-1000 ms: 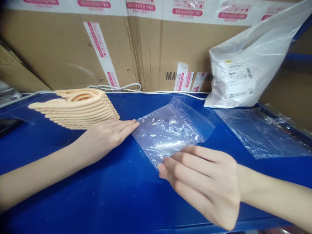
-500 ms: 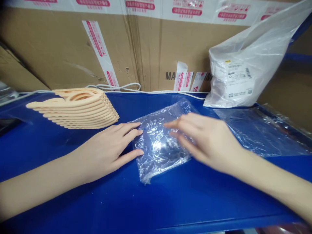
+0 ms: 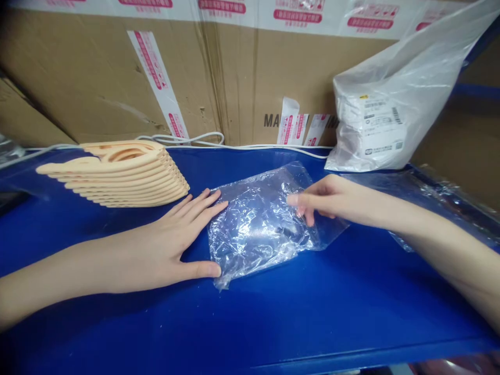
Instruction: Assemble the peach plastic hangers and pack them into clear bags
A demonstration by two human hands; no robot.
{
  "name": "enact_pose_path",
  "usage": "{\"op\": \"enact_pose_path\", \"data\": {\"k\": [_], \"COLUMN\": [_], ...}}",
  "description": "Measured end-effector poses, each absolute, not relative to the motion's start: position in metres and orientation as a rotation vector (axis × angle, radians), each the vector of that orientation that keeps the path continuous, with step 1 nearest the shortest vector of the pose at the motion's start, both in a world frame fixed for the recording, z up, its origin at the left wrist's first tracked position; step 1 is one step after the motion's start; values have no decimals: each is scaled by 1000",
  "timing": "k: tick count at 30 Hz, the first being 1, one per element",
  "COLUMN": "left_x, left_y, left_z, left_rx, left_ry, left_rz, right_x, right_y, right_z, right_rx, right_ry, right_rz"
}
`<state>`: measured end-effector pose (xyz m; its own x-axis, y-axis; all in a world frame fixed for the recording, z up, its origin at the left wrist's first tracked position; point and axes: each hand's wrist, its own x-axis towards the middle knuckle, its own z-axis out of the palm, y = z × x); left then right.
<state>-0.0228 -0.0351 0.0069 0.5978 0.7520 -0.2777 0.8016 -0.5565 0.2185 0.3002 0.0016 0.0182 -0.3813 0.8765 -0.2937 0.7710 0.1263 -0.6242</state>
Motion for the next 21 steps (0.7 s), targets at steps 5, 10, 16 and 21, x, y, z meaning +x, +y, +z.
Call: {"op": "enact_pose_path", "data": {"k": [5, 10, 16, 21], "left_x": [-30, -33, -37, -38], "left_y": [-32, -32, -32, -31], "left_z": [12, 17, 21, 25], "left_rx": [2462, 2459, 2439, 2449], "left_ry": [1246, 1236, 1229, 1237], "left_rz": [-340, -438, -524, -539], "right_x": [303, 304, 301, 295], "right_y": [-1, -4, -10, -12], "right_z": [28, 39, 41, 39], "right_rx": [-1498, -1489, -1449, -1246], "right_ry": [-2318, -2214, -2481, -2513], "right_rz": [1485, 1623, 1509, 1430]}}
